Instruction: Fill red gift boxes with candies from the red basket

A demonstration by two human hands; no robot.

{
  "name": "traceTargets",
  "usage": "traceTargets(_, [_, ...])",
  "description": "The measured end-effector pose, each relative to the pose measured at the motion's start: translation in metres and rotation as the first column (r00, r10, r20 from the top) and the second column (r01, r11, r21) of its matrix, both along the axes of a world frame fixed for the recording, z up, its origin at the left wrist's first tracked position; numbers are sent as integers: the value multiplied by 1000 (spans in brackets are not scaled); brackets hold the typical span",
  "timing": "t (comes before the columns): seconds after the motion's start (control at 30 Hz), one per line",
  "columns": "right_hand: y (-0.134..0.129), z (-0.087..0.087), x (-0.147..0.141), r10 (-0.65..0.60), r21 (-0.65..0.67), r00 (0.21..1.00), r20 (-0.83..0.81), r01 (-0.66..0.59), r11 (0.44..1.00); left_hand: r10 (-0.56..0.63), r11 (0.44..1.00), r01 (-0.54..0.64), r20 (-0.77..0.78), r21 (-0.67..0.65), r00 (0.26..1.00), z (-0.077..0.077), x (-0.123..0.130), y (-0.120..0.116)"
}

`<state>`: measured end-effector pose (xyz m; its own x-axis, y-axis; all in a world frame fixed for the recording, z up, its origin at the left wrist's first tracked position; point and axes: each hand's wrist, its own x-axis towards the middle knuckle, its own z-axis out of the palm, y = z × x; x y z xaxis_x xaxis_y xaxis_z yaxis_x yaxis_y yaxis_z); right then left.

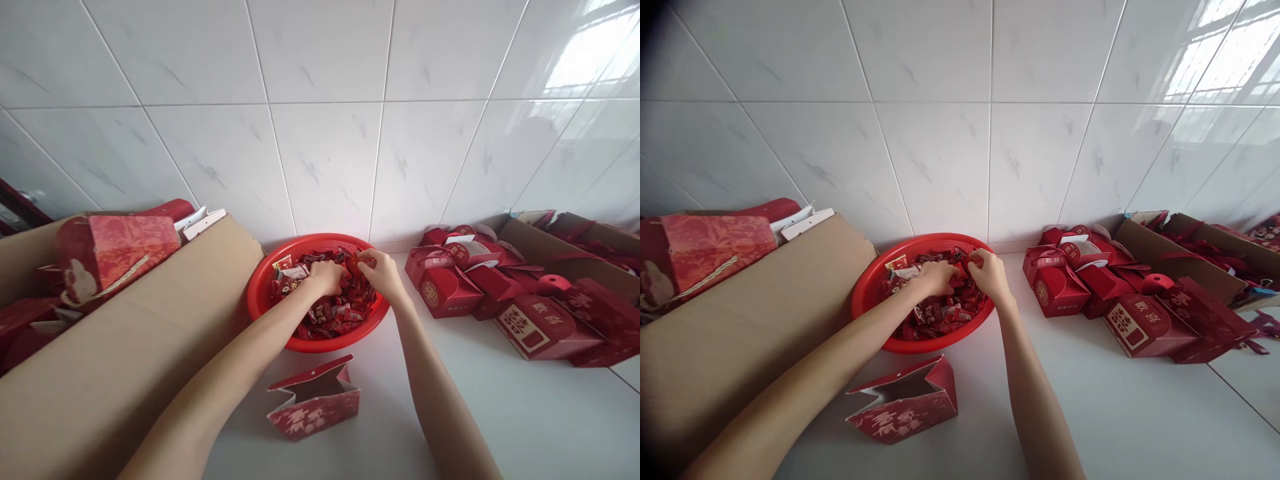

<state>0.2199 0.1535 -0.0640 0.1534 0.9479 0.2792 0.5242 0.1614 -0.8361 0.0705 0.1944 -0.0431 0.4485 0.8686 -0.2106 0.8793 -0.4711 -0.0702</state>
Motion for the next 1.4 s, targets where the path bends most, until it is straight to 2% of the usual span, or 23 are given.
traceTargets(0.1, [0,0,-1,11,-3,1000,18,-11,1000,113,990,-116,38,86,993,6,-13,4])
traceTargets(0.17, [0,0,-1,14,-8,999,32,-14,1000,133,981,-141,68,132,989,6,-19,4])
traceTargets(0.23, [0,0,-1,16,-10,999,44,-15,1000,63,981,-82,112,174,992,3,-20,3])
traceTargets(0.3, [-1,0,-1,20,-6,999,46,-20,1000,-67,979,28,190,202,980,0,-18,1])
traceTargets(0.33, [-1,0,-1,22,-5,999,44,-22,1000,-133,979,91,232,182,964,-1,-16,0])
traceTargets(0.4, [-1,0,-1,22,-12,999,41,-22,1000,-215,976,210,285,49,934,-2,-11,-4])
traceTargets(0.47, [-1,1,-1,20,-26,999,43,-18,1000,-221,960,252,221,-123,950,-1,-6,-9])
traceTargets(0.5, [-1,1,-1,18,-31,999,45,-17,999,-193,961,217,148,-171,970,0,-4,-11])
traceTargets(0.57, [-1,0,-1,14,-34,999,49,-12,999,-100,983,99,0,-157,995,3,1,-14])
traceTargets(0.63, [0,0,-1,9,-29,999,50,-8,1000,-13,995,6,-74,-101,997,4,4,-14])
traceTargets(0.73, [0,-2,0,14,-18,999,46,-13,1000,25,996,-35,-110,-85,994,4,6,-10])
traceTargets(1.0, [1,0,-1,20,-21,998,64,-18,1000,-173,981,163,-91,-100,981,-8,2,-10])
traceTargets(1.13, [0,0,-1,33,-44,997,70,-30,999,-210,975,203,-70,-95,975,-17,5,-9])
traceTargets(1.23, [-1,0,-1,33,-45,996,86,-29,999,-211,972,206,-40,-112,977,-17,3,-4])
traceTargets(1.3, [0,-1,-1,30,-31,995,91,-27,999,-198,967,205,59,-151,978,-13,-4,2])
traceTargets(1.33, [0,-1,-1,30,-22,996,88,-28,999,-170,965,199,168,-171,971,-11,-9,5])
traceTargets(1.4, [1,-3,-1,42,-7,997,70,-42,999,-65,965,174,459,-198,886,-6,-20,10])
